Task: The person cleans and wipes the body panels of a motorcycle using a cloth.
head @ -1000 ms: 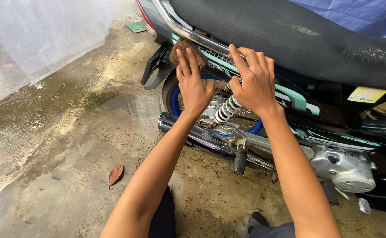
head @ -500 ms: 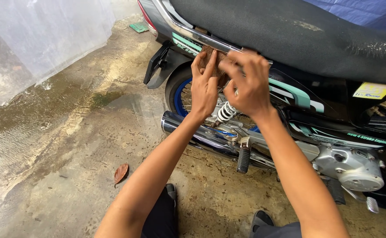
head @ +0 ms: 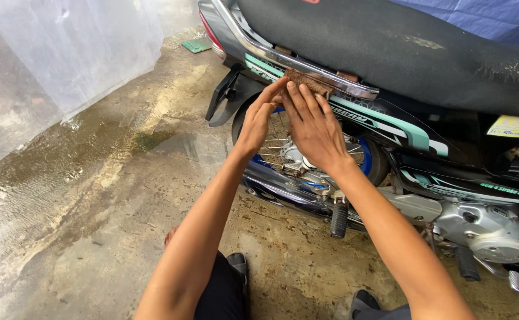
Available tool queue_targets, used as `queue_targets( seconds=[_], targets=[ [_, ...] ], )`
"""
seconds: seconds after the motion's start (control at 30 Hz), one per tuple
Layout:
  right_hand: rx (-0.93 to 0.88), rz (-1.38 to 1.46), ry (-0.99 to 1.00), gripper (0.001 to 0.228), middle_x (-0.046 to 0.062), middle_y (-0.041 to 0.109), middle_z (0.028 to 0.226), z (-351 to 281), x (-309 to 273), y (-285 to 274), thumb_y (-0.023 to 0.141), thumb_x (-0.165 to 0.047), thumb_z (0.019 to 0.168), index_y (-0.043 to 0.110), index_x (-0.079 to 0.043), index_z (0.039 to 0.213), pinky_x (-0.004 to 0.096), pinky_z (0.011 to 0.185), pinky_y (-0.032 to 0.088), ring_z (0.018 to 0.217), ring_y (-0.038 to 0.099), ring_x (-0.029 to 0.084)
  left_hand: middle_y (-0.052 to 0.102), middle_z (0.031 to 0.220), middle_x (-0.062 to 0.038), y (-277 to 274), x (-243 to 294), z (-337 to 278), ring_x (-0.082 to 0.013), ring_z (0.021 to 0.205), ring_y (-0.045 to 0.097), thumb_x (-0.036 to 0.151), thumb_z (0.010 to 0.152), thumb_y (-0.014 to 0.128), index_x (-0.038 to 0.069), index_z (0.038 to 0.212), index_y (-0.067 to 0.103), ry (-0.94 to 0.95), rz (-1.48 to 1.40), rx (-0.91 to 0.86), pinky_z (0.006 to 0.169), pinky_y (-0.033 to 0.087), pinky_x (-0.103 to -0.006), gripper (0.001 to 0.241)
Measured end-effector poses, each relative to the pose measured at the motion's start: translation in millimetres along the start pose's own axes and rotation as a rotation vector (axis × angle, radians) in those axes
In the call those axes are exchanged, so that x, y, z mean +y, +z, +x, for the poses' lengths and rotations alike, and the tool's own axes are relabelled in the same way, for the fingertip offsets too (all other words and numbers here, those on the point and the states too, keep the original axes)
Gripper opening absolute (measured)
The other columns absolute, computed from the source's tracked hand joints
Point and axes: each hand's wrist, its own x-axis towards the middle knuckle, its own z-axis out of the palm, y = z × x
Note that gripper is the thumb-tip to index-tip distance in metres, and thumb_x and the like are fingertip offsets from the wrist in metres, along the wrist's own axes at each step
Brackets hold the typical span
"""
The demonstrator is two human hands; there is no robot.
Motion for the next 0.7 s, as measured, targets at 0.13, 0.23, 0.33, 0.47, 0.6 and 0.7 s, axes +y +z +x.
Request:
queue_targets(
  seconds=[0.13,0.23,0.33,0.47,0.6,0.7],
  targets=[
    [0.023,-0.121,0.028,0.067,0.011,0.027,0.170,15.3,2.2,7.5,0.062,-0.018,0.099,0.040,-0.010,0.161,0.046,0.128,0.020,0.157,0.026,0.027,0.053,0.156,-0.012,-8.5,-6.8,2.6,-0.0225,0.140,0.053,0.007,0.103,0.035,0.003,0.154,0.047,0.030,-0.040,-0.006,0.120,0.040,-0.0364,0.053],
    [0.019,-0.173,0.002,0.058,0.006,0.035,0.166,28.6,10.1,14.4,0.058,-0.011,0.098,0.048,-0.013,0.154,0.046,0.130,0.020,0.155,0.028,0.026,0.060,0.147,-0.012,-5.5,-12.6,9.4,-0.0218,0.132,0.059,0.008,0.105,0.038,0.003,0.148,0.053,0.019,0.035,0.173,0.114,0.045,-0.0346,0.046],
    [0.081,-0.335,-0.151,0.052,0.003,0.041,0.163,49.4,7.7,25.5,0.056,-0.013,0.099,0.054,-0.014,0.151,0.043,0.129,0.021,0.155,0.030,0.024,0.067,0.135,-0.012,-4.9,-2.7,12.2,-0.0220,0.118,0.066,0.007,0.104,0.043,0.003,0.139,0.060,-0.024,0.239,0.450,0.103,0.051,-0.0336,0.039],
    [0.148,-0.255,-0.159,0.051,0.002,0.044,0.162,62.2,3.3,32.1,0.056,-0.016,0.100,0.055,-0.015,0.152,0.041,0.128,0.023,0.154,0.030,0.022,0.063,0.133,-0.013,1.1,3.0,7.8,-0.0263,0.120,0.064,0.000,0.098,0.046,0.003,0.131,0.062,0.060,0.452,0.536,0.103,0.052,-0.0365,0.037],
    [0.187,-0.126,-0.139,0.048,0.000,0.043,0.163,53.2,7.4,39.7,0.056,-0.019,0.106,0.053,-0.015,0.154,0.040,0.128,0.024,0.155,0.031,0.021,0.056,0.140,-0.014,8.8,5.8,3.8,-0.0325,0.132,0.056,-0.004,0.095,0.048,0.003,0.131,0.063,0.185,0.596,0.488,0.112,0.047,-0.0423,0.039],
    [0.211,-0.177,-0.130,0.048,-0.002,0.041,0.164,37.5,17.8,41.3,0.058,-0.022,0.109,0.053,-0.018,0.156,0.040,0.131,0.021,0.156,0.029,0.018,0.053,0.146,-0.013,8.5,8.9,1.2,-0.0333,0.137,0.052,-0.002,0.094,0.050,0.006,0.134,0.062,0.144,0.698,0.442,0.114,0.044,-0.0443,0.042]
  ],
)
